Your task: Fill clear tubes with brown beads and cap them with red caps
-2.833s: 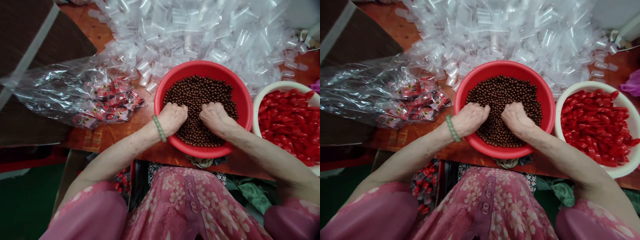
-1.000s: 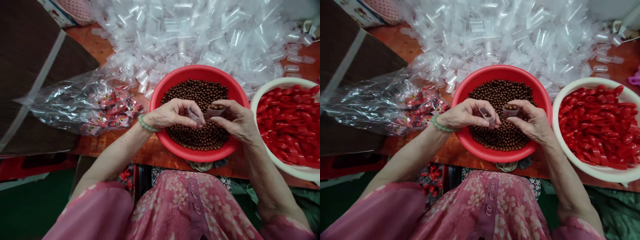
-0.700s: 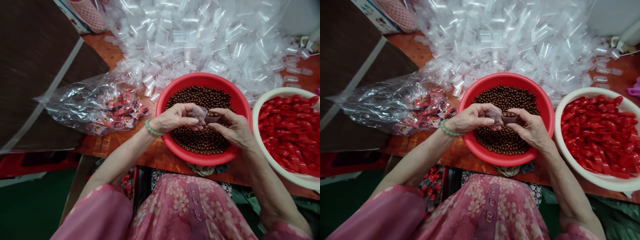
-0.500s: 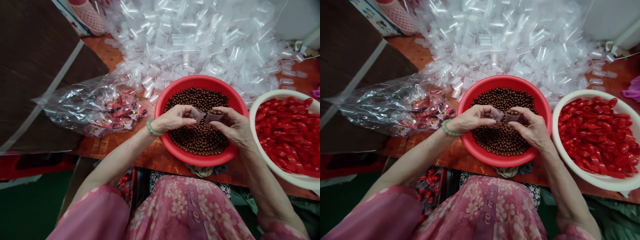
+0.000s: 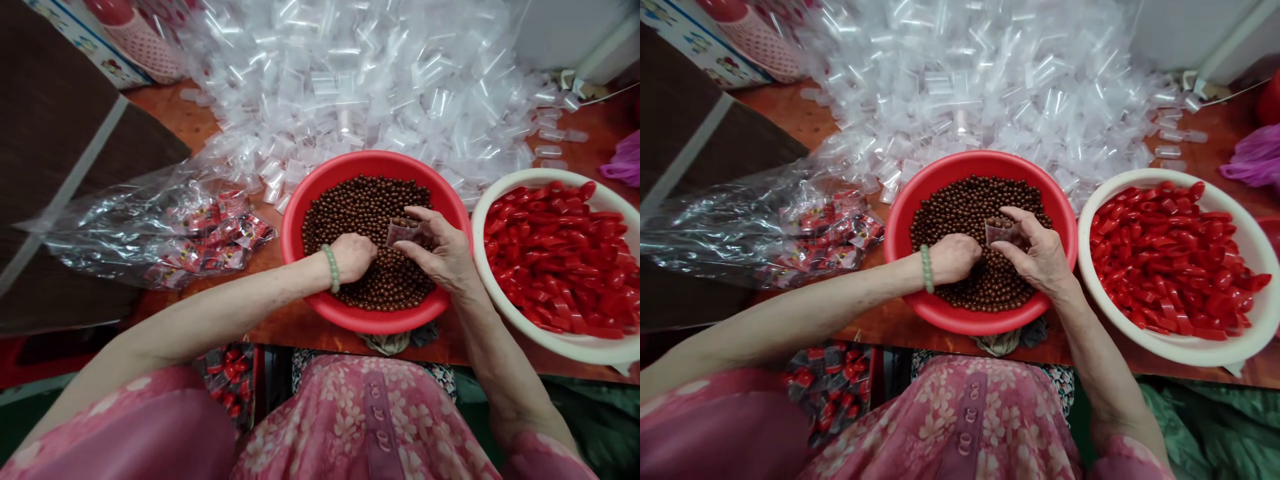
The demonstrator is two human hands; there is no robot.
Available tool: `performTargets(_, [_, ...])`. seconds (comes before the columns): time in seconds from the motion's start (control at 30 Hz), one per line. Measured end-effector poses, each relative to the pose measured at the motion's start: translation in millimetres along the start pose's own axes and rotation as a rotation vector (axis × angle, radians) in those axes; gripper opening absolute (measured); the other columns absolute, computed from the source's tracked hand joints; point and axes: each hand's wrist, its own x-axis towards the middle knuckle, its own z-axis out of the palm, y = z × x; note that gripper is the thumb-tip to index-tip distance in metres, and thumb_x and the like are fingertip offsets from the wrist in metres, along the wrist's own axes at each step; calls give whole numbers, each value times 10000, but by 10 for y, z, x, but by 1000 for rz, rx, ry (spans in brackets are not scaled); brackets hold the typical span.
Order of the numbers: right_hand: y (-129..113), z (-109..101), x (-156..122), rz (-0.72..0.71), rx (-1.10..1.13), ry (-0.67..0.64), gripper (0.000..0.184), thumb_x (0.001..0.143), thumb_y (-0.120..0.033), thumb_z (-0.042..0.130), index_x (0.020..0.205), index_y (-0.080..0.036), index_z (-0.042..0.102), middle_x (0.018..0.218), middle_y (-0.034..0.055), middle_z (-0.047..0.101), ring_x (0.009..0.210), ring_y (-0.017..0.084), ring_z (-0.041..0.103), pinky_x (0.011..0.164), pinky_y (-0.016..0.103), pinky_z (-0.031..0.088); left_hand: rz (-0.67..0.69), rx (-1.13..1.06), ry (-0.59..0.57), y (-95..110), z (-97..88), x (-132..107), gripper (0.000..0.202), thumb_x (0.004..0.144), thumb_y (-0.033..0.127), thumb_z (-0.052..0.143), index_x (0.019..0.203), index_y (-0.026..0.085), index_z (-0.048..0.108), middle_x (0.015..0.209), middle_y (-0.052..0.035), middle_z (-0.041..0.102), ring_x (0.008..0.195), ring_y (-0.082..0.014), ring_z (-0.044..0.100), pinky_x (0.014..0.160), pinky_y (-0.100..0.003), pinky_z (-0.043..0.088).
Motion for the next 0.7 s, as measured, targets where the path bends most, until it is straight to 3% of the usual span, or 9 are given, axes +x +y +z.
performTargets(0.1, [41, 4, 4, -6, 23, 62, 527, 879, -409, 774, 1356, -269, 597, 1058, 33, 740, 846, 188, 706, 773, 345, 611, 38, -22, -45, 121, 49, 183, 248, 825, 65, 556, 897, 114, 789, 855, -125, 769, 883, -225, 735, 848, -294, 545])
performTargets(0.2, [85, 7, 8, 10, 41, 138, 550, 862, -425, 796, 1355, -293, 591, 1109, 25, 733, 804, 167, 691, 757, 340, 621, 109, -141, -88, 107, 43, 334, 206, 780, 86, 648, 912, 132, 800, 864, -84, 778, 878, -209, 714, 820, -275, 519])
performTargets(0.37, [115, 7, 10, -1, 50, 185, 508, 881, -404, 781, 1346, -302, 603, 1123, 32, 719, 826, 172, 703, 761, 349, 633, 90, -836, -118, -96, -9, 407, 198, 720, 143, 759, 912, 129, 803, 838, -11, 766, 833, -167, 668, 869, -297, 496])
performTargets(0.53, [124, 15, -1, -44, 64, 223, 539, 920, -351, 740, 1431, -350, 566, 1162, 26, 727, 877, 191, 728, 771, 373, 648, 66, -1286, -71, -163, -182, 187, 165, 668, 154, 813, 817, 126, 749, 778, 20, 718, 741, -107, 613, 828, -289, 482])
performTargets(0.7, [107, 29, -16, -50, 26, 231, 492, 910, -332, 752, 1387, -331, 632, 1275, 34, 729, 1078, 231, 740, 957, 432, 635, 64, -1551, 5, -166, -296, -171, 313, 682, 238, 895, 919, 115, 731, 946, -61, 775, 887, -148, 700, 901, -318, 529])
